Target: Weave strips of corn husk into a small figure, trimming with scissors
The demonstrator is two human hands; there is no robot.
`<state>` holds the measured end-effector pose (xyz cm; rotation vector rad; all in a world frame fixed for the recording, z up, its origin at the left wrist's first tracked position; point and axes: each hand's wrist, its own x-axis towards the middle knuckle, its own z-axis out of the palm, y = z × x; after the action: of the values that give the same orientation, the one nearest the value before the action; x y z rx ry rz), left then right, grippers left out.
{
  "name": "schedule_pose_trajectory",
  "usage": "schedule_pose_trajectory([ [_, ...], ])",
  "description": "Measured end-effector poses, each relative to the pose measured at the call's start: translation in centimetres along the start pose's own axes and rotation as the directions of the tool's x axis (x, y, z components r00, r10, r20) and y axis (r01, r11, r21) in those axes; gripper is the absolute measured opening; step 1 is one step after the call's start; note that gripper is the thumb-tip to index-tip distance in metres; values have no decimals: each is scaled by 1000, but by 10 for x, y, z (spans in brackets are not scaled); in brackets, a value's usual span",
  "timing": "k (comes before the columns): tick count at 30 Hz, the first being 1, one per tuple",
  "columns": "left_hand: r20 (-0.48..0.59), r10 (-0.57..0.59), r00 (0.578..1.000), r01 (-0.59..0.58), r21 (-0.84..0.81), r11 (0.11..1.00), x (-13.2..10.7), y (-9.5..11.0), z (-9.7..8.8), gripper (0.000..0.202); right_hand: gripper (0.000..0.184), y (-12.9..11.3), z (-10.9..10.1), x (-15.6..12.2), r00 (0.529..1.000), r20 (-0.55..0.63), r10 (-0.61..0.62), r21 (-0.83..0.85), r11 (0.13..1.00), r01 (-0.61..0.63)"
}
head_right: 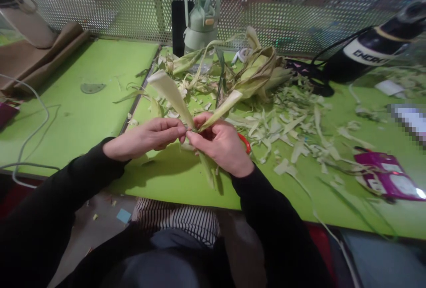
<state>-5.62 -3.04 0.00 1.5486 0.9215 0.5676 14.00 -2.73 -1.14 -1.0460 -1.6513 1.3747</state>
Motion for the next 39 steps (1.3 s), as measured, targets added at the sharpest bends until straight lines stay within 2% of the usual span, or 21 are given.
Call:
schedule_pose_trajectory([
  [5,13,12,1000,-12,-66,998,0,-5,-1,31,11,-2,-1,1,999,-40,-24,33,999,25],
  [11,20,15,1000,-14,-65,998,-2,-3,0,32,13,-3,-3,0,999,-45,-24,55,998,27],
  [15,-4,10,1000,-10,-38,999,1,-5,0,27,18,-3,-6,1,998,-25,53,75,996,-51],
  [18,-28,49,998,-49,7,999,6,-12,2,26,22,-2,-11,2,993,28,116,99,988,-118],
  [20,-42,78,996,-79,-24,997,9,-16,4,18,27,-1,-13,3,992,32,123,92,988,-126],
  [22,-66,88,994,-96,-134,986,11,-19,7,11,27,1,-12,4,995,13,96,43,994,-96],
  [24,-97,80,992,-102,-246,964,10,-18,9,29,24,3,-11,6,999,-17,33,-29,999,-33],
  [26,-116,78,990,-108,-287,952,8,-15,9,36,21,4,-8,7,998,-49,-32,-92,995,28],
  [31,-73,57,996,-73,-233,970,10,-12,8,14,21,3,-3,5,990,-96,-99,-109,990,89],
  [35,-28,25,999,-29,-166,986,12,-14,14,20,32,6,0,4,984,-151,-93,-100,992,79],
  [39,-28,16,999,-21,-175,984,10,-13,21,23,39,10,2,4,978,-207,-6,82,996,24],
])
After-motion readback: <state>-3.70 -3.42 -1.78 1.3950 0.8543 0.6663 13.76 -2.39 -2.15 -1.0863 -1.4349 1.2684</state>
